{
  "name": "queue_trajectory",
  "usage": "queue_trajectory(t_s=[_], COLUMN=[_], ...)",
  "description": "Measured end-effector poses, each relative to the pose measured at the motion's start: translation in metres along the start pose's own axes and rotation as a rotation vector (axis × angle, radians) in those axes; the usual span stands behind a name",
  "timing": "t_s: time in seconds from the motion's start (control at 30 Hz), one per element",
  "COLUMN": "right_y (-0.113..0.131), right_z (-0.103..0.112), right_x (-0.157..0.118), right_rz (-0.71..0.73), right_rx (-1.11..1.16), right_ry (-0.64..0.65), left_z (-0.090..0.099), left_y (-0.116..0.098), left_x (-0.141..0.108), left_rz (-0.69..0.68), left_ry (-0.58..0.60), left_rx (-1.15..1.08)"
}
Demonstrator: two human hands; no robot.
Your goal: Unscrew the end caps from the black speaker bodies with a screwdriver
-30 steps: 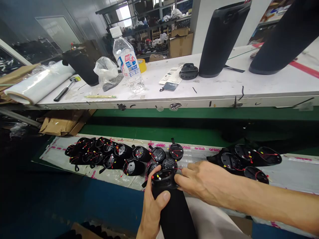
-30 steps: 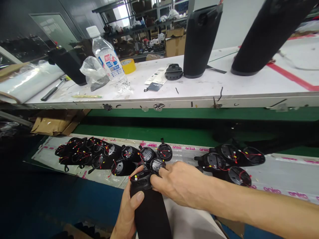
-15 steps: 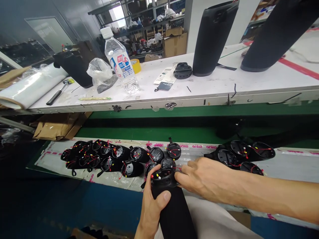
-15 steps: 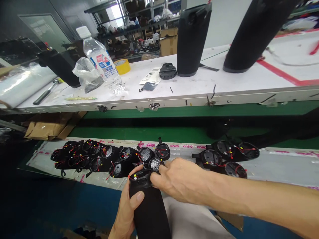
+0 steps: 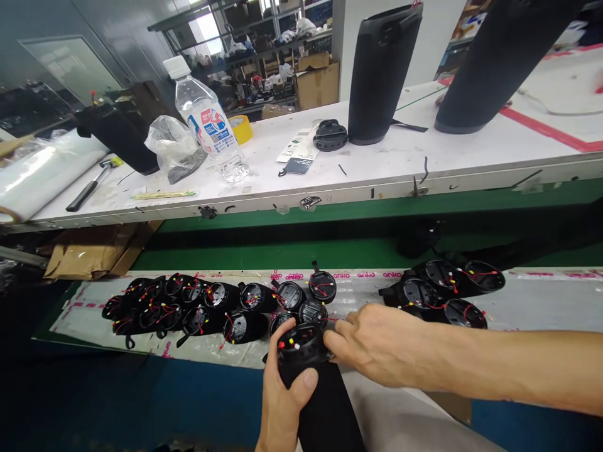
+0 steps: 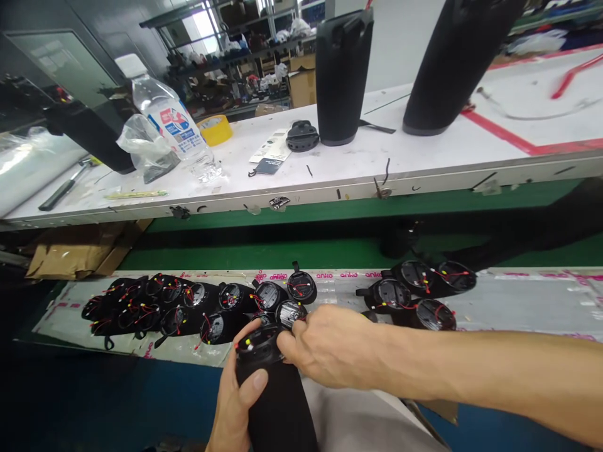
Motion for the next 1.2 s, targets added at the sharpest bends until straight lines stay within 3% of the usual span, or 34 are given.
queue_trajectory(t_s=[0.1, 0.2, 0.3, 0.43, 0.6, 0.73, 0.83, 1.0, 1.1, 1.2], right_y=[-0.016, -0.045, -0.064, -0.085, -0.139, -0.177, -0.205, -0.245, -0.259, -0.270], right_z=[0.010, 0.012, 0.005, -0.002, -0.019, -0.033, -0.039, -0.062, -0.081, -0.096], right_x=[-0.005, -0.027, -0.059, -0.092, -0.153, -0.195, -0.219, -0.242, -0.249, -0.252], right_rz=[-0.100, -0.397, -0.679, -0.813, -1.061, -1.152, -1.197, -1.227, -1.250, -1.274], right_rx=[0.343, 0.598, 0.684, 0.624, 0.248, 0.101, 0.011, -0.029, -0.022, 0.009], right_ry=[-0.149, -0.275, -0.334, -0.418, -0.253, -0.124, -0.021, 0.134, 0.193, 0.232], left_z=[-0.005, -0.009, -0.007, -0.003, -0.021, -0.062, -0.090, -0.129, -0.136, -0.138], left_y=[0.005, 0.018, 0.022, 0.018, 0.022, 0.025, 0.031, 0.039, 0.047, 0.058], left_x=[0.000, 0.003, 0.008, 0.021, 0.036, 0.033, 0.038, 0.055, 0.066, 0.073], left_rz=[0.035, 0.138, 0.144, 0.070, -0.094, -0.386, -0.529, -0.800, -0.881, -0.875], left_ry=[0.071, 0.107, 0.071, 0.004, -0.072, -0.050, 0.010, 0.196, 0.144, 0.043], left_rx=[-0.166, -0.290, -0.313, -0.243, 0.134, 0.408, 0.586, 1.067, 1.241, 1.416])
Point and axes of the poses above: each hand's wrist, its own x-axis towards the middle knuckle, its own z-axis out of the back of the hand, y = z × x, the point moved 10 cm from there along x, towards the middle knuckle, and after that the axes turned 11 degrees about z, right-handed, at the moved point
